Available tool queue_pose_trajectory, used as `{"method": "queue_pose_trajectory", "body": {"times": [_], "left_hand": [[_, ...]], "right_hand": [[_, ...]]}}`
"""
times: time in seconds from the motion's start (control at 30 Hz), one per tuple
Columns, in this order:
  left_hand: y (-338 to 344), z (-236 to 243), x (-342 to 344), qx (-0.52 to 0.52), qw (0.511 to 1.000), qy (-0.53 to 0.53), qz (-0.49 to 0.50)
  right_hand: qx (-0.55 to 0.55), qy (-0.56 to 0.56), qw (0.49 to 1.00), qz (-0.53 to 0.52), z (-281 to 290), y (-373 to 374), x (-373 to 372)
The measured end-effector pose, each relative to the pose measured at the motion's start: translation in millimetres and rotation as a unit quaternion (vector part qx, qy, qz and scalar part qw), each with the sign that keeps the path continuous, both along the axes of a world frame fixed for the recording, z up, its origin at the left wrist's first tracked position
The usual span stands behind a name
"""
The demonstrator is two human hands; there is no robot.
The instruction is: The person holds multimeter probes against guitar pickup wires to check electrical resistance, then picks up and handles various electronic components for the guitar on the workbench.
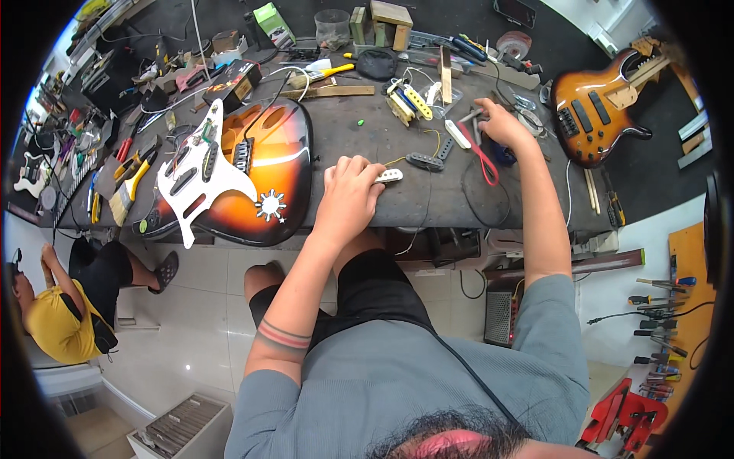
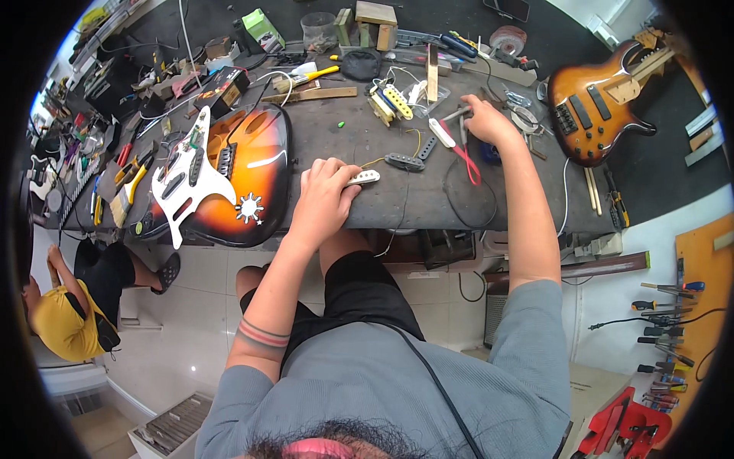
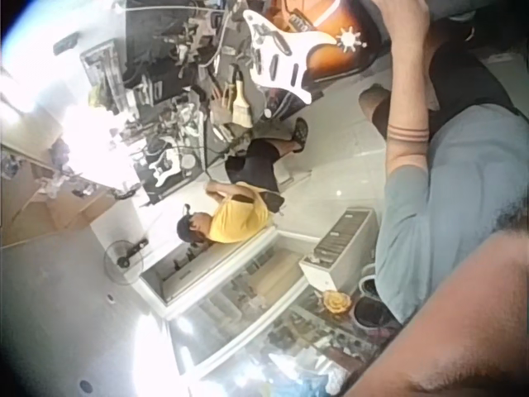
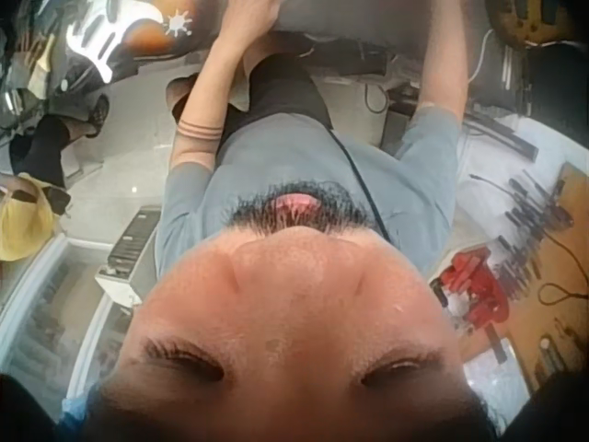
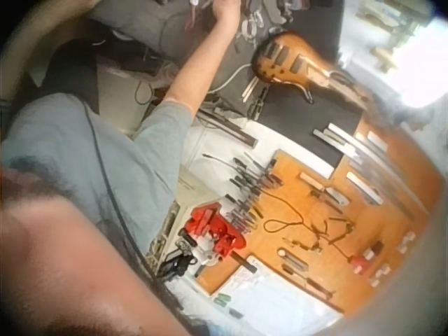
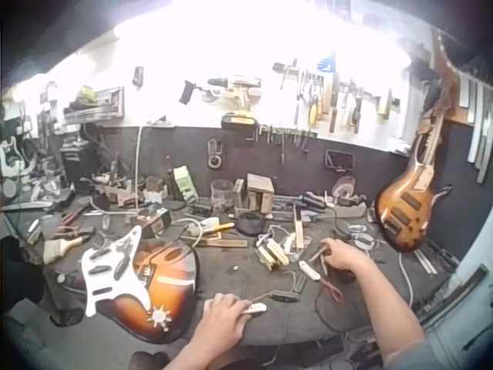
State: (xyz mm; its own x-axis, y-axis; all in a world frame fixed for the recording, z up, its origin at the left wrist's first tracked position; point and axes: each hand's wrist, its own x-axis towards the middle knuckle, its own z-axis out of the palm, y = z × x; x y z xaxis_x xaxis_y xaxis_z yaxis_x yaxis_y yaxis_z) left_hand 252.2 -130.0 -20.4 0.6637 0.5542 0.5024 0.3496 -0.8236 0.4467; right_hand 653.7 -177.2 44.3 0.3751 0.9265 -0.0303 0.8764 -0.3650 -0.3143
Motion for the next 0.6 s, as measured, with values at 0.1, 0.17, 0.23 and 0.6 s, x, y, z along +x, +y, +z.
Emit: {"method": "queue_pose_trajectory", "body": {"times": [0.1, 0.17, 0.23, 0.6], "left_hand": [[-1, -4, 0, -0.001, 1.0, -0.004, 0.001], [-3, -6, -2, -0.003, 1.0, -0.017, 0.023], [-5, -6, -2, -0.016, 0.999, -0.041, 0.024], [2, -4, -18, -0.173, 0.934, -0.31, 0.034]], "right_hand": [[0.08, -0.203, 0.973, -0.075, 7, 18, -27], [0.155, -0.122, 0.98, 0.002, 8, 38, -65], [0.124, -0.087, 0.988, 0.019, 4, 64, -99], [-0.072, -0.285, 0.953, 0.066, 9, 124, -141]]}}
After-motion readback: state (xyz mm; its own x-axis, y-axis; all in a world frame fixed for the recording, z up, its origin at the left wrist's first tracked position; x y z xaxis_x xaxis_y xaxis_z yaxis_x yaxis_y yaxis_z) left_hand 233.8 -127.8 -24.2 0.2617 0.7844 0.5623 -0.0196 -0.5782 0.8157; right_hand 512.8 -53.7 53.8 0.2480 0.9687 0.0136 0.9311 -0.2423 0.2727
